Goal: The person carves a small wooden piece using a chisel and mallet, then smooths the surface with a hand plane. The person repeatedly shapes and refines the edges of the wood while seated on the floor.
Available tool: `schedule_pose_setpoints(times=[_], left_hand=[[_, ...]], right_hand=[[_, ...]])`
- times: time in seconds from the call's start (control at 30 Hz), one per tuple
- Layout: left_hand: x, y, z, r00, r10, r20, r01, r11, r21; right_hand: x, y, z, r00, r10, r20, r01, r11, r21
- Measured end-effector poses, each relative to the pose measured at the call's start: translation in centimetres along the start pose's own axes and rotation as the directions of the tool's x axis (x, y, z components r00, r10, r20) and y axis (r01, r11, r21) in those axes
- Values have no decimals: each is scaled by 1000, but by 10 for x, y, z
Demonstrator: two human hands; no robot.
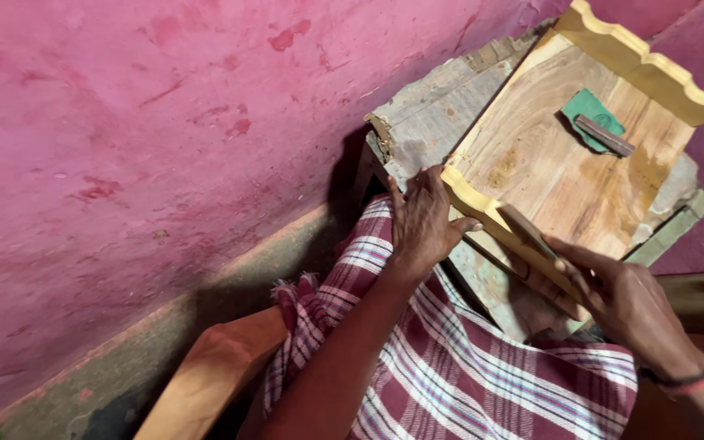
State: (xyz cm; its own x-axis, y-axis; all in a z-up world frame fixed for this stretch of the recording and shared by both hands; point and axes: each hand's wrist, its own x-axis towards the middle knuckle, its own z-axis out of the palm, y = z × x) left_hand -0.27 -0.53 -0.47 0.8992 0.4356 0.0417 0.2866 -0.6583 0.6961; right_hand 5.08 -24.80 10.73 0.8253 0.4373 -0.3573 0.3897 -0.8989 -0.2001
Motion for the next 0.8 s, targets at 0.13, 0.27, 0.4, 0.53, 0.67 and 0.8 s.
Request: schedule_pose_setpoints(times=[0.13, 0.27, 0.4, 0.53, 0.67, 0.8], left_hand=[[-1, -2, -5, 1000, 12, -16, -12, 1000, -20], [1, -2, 3, 997, 29, -73, -33, 998, -52], [-3, -7, 2, 987, 93, -128, -103, 992, -73], [-2, -6, 4, 998, 28, -52, -30, 999, -33], [3, -5, 4, 998, 40, -55, -43, 998, -54], [-2, -8, 1, 997, 56, -56, -60, 995, -74]], right_hand=[[9, -6, 1, 1000, 18, 22, -19, 1000, 10], [-2, -1, -4, 999, 19, 35, -16, 996, -90], [-4, -10, -4, 988, -131, -81, 134, 990, 37], [-3, -11, 1, 997, 81, -3, -81, 989, -122], [-13, -4, 1, 999, -36, -33, 33, 995, -97], [-2, -6, 5, 975, -186, -119, 188, 982, 6]])
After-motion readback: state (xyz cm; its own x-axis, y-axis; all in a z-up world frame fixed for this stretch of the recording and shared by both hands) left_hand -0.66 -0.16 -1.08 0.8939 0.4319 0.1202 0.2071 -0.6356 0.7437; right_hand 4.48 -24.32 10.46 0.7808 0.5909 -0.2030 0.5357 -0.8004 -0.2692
